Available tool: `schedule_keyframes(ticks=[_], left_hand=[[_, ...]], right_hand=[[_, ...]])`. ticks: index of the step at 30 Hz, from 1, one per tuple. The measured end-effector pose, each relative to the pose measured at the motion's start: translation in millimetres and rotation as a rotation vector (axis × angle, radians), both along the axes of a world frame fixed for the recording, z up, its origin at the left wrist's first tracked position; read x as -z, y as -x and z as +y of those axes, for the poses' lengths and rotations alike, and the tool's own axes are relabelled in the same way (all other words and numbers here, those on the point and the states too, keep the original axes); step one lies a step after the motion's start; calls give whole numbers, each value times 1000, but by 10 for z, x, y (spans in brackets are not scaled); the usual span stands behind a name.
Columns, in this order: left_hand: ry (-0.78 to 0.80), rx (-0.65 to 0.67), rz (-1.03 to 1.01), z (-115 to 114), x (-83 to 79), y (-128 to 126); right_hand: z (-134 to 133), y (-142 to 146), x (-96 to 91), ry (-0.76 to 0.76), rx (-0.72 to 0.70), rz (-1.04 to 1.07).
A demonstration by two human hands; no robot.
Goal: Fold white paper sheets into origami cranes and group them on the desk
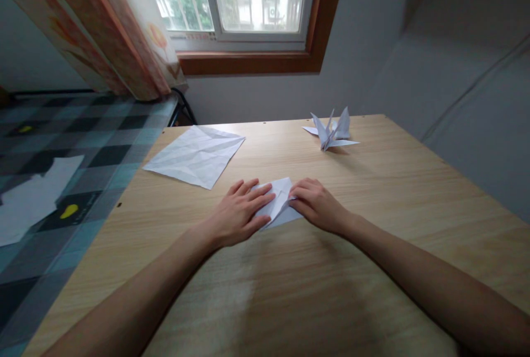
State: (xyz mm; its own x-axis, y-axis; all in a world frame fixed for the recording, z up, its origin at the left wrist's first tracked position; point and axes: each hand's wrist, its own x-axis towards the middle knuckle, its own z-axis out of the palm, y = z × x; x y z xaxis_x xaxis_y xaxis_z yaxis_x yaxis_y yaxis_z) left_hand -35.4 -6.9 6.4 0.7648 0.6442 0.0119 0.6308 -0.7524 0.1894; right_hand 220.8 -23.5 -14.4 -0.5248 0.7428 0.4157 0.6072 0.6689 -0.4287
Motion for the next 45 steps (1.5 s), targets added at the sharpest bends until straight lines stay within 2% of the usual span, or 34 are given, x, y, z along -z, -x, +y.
schedule_keyframes(ticks=[5, 8, 9, 11, 13, 14, 16, 22, 25, 30, 32, 34, 36, 41, 45], left_hand=[[-31, 3, -12, 9, 32, -5], [-58, 13, -30, 6, 56, 0], [-65, 15, -37, 4, 62, 2], [-75, 17, -50, -2, 69, 6], [-81, 14, -58, -5, 71, 7], [-83, 13, -59, -5, 70, 7], [-82, 15, -58, -2, 66, 7], [-47, 12, -24, 10, 62, 10], [-42, 5, -25, 12, 72, 11], [-32, 1, -34, 12, 54, 2], [-12, -9, -40, 10, 38, -3], [4, -21, -55, 4, 30, -5], [1, -35, -86, -4, 34, -3], [-82, -72, -226, -24, 52, 14], [-83, -27, -166, -11, 44, 15]], right_hand=[[3, 121, 1, -22, 182, -37], [-19, 130, -5, -160, 217, -96], [-35, 132, -9, -231, 170, -122], [-76, 148, -13, -357, -21, -185], [-122, 171, -12, -399, -216, -236], [-140, 179, -8, -391, -271, -244], [-153, 163, 7, -359, -282, -228], [-35, -98, 77, -270, -87, -172], [-15, -142, 73, -198, -56, -130], [-87, -39, -9, -9, -14, 132], [-104, -17, -34, 47, -52, 193], [-104, -17, -39, 34, -130, 169], [-94, -29, -28, -41, -179, 106], [-58, -44, 7, -187, -222, -5], [-29, -62, -4, -203, -231, -62]])
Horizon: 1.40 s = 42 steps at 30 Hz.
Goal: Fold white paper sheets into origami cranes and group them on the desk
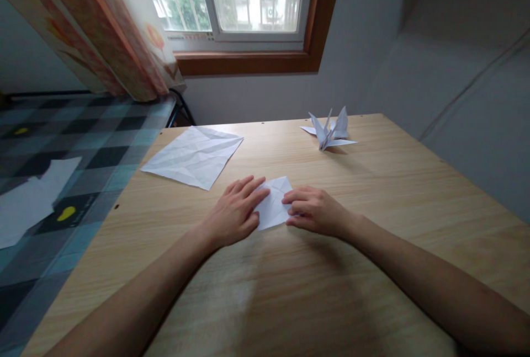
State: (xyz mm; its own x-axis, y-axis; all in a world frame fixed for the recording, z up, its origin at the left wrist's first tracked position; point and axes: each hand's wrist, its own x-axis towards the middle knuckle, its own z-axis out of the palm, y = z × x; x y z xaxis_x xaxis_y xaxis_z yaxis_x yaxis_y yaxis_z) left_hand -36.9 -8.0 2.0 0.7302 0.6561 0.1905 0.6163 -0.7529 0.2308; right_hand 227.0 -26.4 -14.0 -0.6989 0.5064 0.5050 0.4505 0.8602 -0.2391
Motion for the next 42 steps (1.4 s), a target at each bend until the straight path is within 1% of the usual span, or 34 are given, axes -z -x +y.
schedule_keyframes(ticks=[2, 5, 11, 14, 19, 22, 26, 28, 31, 34, 36, 38, 40, 42], left_hand=[[10, 8, 31, 9, -8, -4], [-8, 1, 13, 11, -25, -14], [-117, 10, -40, -7, -66, -56], [-172, 23, -35, -10, -66, -71], [-204, 60, -36, -12, -58, -78], [-240, 57, -4, -25, -66, -86], [-277, 26, 3, -50, -74, -98], [-293, 23, -15, -60, -67, -99], [-331, 10, -52, -71, -51, -94], [-406, 29, -57, -87, -51, -99], [-482, 79, -37, -103, -68, -118], [-551, 139, -9, -122, -91, -146], [-597, 191, 11, -139, -108, -174], [-614, 213, 23, -151, -111, -188]], right_hand=[[22, -34, -10, -10, 4, -26], [74, -115, -16, -49, 27, -52], [171, -232, 11, -122, 198, -86], [158, -213, 10, -93, 236, -96], [109, -149, 8, -15, 243, -91], [88, -130, -1, -35, 295, 35], [14, -123, -44, -172, 405, 334], [-38, -109, -60, -242, 367, 375], [-90, -35, -59, -265, 200, 244], [-93, 99, -37, -218, 88, 40], [-79, 190, -27, -141, 60, -84], [-63, 257, -31, -60, 63, -176], [-52, 293, -47, -4, 70, -229], [-47, 303, -66, 37, 67, -259]])
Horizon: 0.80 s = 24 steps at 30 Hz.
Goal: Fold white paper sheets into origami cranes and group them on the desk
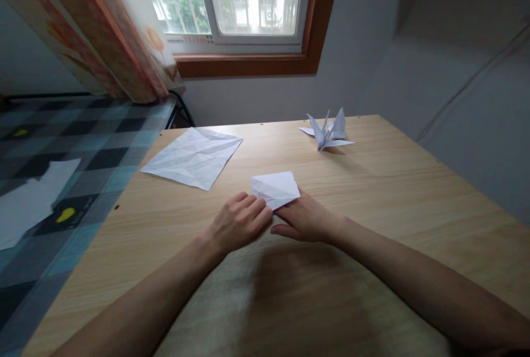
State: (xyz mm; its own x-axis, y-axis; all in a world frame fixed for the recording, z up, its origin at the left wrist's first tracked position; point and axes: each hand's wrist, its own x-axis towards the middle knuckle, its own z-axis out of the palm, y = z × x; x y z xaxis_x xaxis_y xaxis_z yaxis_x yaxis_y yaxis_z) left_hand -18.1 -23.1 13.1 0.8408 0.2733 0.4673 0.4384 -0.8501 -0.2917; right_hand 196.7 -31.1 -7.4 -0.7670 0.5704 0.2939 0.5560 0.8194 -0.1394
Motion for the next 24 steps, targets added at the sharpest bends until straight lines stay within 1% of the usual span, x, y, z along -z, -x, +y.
schedule_keyframes(ticks=[4, 7, 10, 13, 16, 20, 24], left_hand=[[21, -22, -28, -5, 40, 16], [0, -35, -131, -1, 69, 41], [-20, -84, -192, 10, 66, 58], [5, -156, -133, 28, 44, 70], [85, -203, -59, 43, 22, 82], [182, -222, 8, 60, 0, 102], [217, -232, 8, 97, 6, 126]], right_hand=[[2, -5, -15, 48, 14, 7], [9, -8, -2, 50, 3, 90], [24, -20, 16, 82, 0, 159], [37, -48, 25, 101, -6, 187], [47, -86, 35, 89, -10, 212], [67, -148, 64, 60, -2, 236], [93, -204, 98, 30, -12, 291]])
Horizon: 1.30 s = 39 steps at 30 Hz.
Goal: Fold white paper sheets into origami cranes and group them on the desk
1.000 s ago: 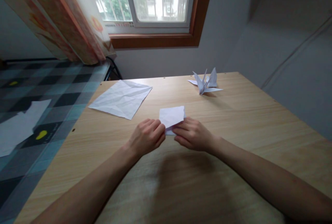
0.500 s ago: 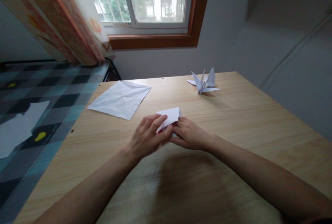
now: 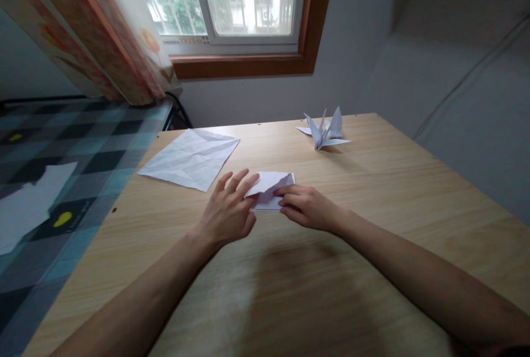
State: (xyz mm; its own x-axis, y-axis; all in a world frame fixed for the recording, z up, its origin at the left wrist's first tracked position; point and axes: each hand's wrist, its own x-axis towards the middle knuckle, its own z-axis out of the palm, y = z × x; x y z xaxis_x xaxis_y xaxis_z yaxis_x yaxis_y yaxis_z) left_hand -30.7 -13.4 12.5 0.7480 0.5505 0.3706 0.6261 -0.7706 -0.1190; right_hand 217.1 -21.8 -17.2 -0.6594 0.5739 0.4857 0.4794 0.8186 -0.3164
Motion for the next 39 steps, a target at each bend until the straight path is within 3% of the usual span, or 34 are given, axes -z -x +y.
schedule_keyframes(ticks=[11, 17, 24, 30, 39], left_hand=[[-192, 133, -260, 77, 60, 12], [-176, 183, -311, 50, 89, -39], [-43, 79, -336, 68, 169, -55], [142, -22, -476, 119, 229, -41], [199, -220, -614, 160, 213, -38]], right_hand=[[-37, -24, -39, 135, -9, 141], [-57, 21, -53, 183, 5, 234], [-48, 66, -28, 148, -28, 204], [-57, 80, 20, 70, -68, 136], [-99, 114, -16, 40, -107, 36]])
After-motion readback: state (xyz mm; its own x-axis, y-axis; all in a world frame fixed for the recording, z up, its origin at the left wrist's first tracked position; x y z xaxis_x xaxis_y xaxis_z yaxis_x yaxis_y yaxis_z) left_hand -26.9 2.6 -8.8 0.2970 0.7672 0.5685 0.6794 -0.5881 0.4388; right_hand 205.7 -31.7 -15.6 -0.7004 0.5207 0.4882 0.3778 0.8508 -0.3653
